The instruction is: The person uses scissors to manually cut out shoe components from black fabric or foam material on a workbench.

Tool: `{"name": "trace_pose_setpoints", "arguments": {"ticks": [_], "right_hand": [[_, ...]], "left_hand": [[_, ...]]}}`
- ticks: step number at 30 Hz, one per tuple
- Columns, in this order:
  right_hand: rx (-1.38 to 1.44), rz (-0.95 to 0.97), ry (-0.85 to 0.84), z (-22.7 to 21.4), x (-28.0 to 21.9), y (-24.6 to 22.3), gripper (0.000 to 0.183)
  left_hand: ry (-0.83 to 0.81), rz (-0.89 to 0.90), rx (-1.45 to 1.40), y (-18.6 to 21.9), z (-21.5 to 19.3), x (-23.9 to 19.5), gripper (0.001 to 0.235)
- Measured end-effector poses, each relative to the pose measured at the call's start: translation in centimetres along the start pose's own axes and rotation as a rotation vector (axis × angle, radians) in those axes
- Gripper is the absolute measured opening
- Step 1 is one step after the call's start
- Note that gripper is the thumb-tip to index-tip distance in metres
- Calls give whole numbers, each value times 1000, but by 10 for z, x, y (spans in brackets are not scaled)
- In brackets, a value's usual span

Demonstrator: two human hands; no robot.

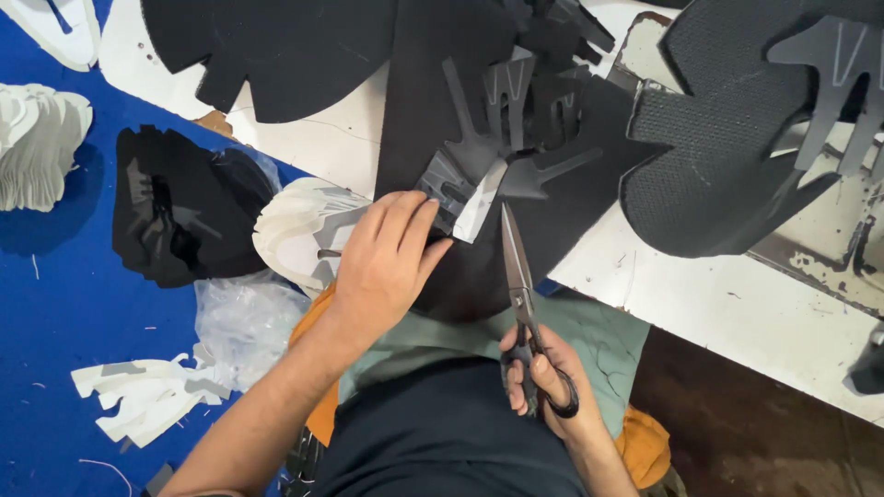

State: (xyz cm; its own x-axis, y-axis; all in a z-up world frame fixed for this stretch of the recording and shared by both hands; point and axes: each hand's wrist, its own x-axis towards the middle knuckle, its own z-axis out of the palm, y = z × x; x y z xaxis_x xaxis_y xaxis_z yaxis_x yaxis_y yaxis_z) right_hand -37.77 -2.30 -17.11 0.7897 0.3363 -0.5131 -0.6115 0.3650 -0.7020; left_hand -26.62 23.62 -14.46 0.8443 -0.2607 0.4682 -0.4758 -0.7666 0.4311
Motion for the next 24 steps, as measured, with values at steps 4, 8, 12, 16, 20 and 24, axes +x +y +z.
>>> {"name": "trace_pose_setpoints", "arguments": {"ticks": [4,8,12,16,20,24], "right_hand": [[9,2,-48,-3,-1,3,73],[12,7,-150,-1,5,4,76],[8,50,-101,8,15,-1,76],[36,87,-136,6,9,-2,76],[124,107,-220,1,-2,2,83],[216,210,-261,6,-2,0,92]], "left_hand": [[15,-19,35,0,11,-4,38],[42,11,92,-1,13,-2,30],[97,-25,20,-2,10,3,21],[158,-143,-184,-11,7,4,15],[203,-195,-317,-14,10,-3,13],[233,-173,-343,-13,16,-7,14]]}}
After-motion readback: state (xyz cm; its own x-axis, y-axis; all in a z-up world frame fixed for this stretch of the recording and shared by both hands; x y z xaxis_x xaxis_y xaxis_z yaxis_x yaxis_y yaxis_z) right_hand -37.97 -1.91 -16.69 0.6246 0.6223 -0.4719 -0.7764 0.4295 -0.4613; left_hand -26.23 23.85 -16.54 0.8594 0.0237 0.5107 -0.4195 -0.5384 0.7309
